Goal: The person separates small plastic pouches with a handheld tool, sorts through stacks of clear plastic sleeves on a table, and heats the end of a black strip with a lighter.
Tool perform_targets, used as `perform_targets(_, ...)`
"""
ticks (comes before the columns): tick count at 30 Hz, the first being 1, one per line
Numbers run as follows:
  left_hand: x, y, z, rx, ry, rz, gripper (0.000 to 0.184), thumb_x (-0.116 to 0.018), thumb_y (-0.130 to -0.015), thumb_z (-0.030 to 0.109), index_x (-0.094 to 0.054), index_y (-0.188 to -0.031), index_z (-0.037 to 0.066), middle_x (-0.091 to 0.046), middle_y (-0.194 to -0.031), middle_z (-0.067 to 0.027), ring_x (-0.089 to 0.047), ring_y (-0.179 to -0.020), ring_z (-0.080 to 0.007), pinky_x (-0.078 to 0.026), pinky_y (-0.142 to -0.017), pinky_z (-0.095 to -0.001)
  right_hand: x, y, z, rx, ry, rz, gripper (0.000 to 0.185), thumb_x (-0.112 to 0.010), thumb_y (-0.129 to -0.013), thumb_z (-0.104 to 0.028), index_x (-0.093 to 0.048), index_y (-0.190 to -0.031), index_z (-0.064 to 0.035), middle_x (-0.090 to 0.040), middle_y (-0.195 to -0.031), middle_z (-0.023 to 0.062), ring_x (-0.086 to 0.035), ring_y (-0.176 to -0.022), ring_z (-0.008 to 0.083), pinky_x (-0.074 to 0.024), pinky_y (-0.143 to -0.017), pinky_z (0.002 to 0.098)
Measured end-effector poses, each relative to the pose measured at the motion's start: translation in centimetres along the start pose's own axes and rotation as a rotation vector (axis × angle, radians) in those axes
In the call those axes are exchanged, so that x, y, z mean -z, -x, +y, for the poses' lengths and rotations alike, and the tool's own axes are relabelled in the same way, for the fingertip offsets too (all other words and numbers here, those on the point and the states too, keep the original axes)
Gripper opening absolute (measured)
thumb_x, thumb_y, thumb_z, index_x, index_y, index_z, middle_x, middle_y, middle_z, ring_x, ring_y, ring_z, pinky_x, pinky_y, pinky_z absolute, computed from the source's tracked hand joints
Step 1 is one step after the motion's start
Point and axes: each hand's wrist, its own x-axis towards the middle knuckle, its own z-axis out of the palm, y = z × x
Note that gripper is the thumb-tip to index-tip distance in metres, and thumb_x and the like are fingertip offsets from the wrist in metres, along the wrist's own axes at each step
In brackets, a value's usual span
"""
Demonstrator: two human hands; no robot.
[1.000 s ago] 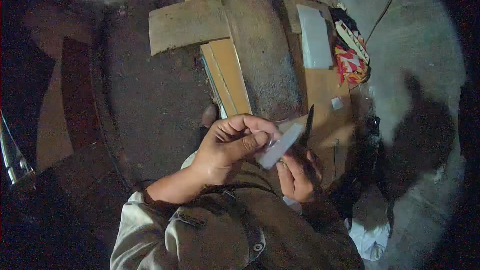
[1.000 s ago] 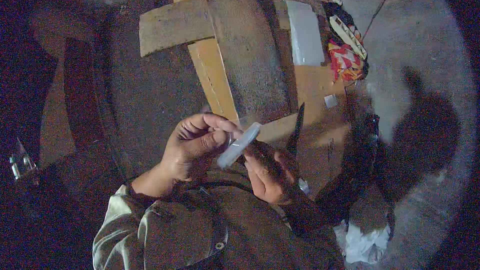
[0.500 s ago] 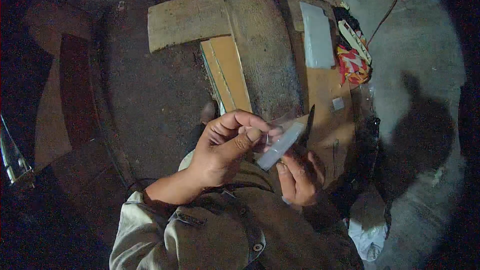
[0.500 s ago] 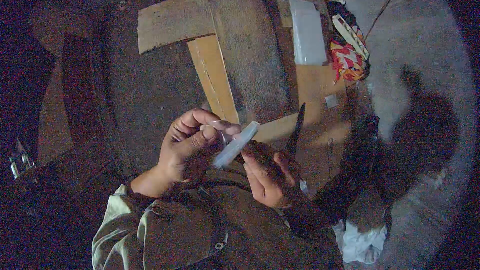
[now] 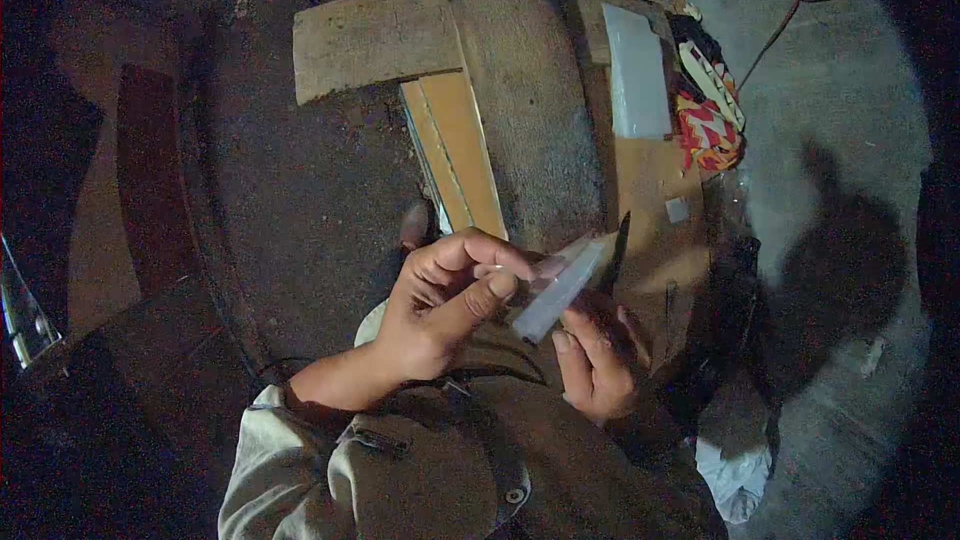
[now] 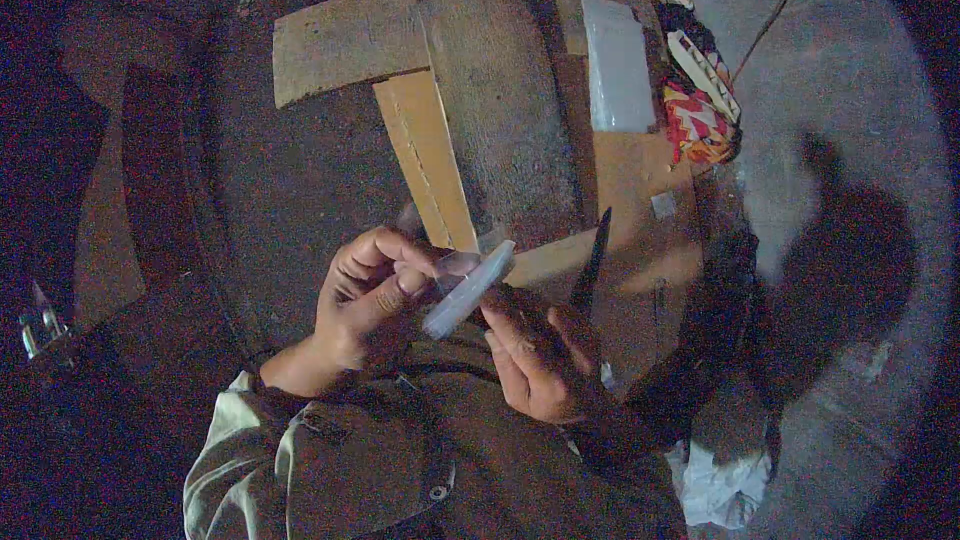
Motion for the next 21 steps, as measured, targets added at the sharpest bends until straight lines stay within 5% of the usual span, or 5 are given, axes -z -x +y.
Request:
perform_targets(12, 0.8, 0.3, -0.1, -0.112, -0.075, -0.055, 0.014, -0.051, -0.090, 0.005, -0.057, -0.100, -0.003, -0.062, -0.100, -0.0105, -0.056, -0.095, -0.0134, -0.042, -0.085, -0.0272, 0.4, -1.1, -0.5, 0.008, -0.014, -0.025, 0.035, -0.062, -0.078, -0.004, -0.059, -0.113, -0.0043, -0.062, -0.109, 0.0112, -0.063, -0.090, 0.0271, -0.0484, -0.078, 0.0356)
perform_targets(17, 1.0, 0.3, 0.5, -0.295, -0.336, -0.109, 0.035, -0.068, -0.080, 0.016, -0.055, -0.104, -0.006, -0.061, -0.102, -0.0173, -0.059, -0.098, -0.0190, -0.045, -0.086, -0.0323, 0.0, -1.0, -0.2, -0.007, -0.011, -0.011, 0.025, -0.061, -0.077, -0.006, -0.061, -0.102, -0.0007, -0.064, -0.092, 0.0160, -0.063, -0.081, 0.0320, -0.0490, -0.076, 0.0390)
perform_targets(19, 0.6, 0.3, 0.3, -0.324, -0.200, -0.045, 0.051, -0.077, -0.070, 0.021, -0.055, -0.108, -0.007, -0.062, -0.103, -0.0191, -0.060, -0.098, -0.0227, -0.047, -0.084, -0.0330, -0.1, -0.8, -0.2, -0.039, -0.034, -0.006, 0.025, -0.061, -0.077, -0.005, -0.061, -0.102, -0.0004, -0.064, -0.090, 0.0159, -0.063, -0.080, 0.0316, -0.0491, -0.076, 0.0394)
perform_targets(21, 0.6, -0.1, 1.7, -0.374, -0.737, -0.168, 0.050, -0.077, -0.070, 0.016, -0.056, -0.109, -0.007, -0.061, -0.106, -0.0210, -0.061, -0.097, -0.0253, -0.048, -0.084, -0.0320, 0.2, -1.3, -0.7, 0.022, -0.017, 0.004, 0.025, -0.060, -0.076, -0.005, -0.060, -0.101, 0.0017, -0.064, -0.091, 0.0180, -0.062, -0.079, 0.0331, -0.0486, -0.077, 0.0405)
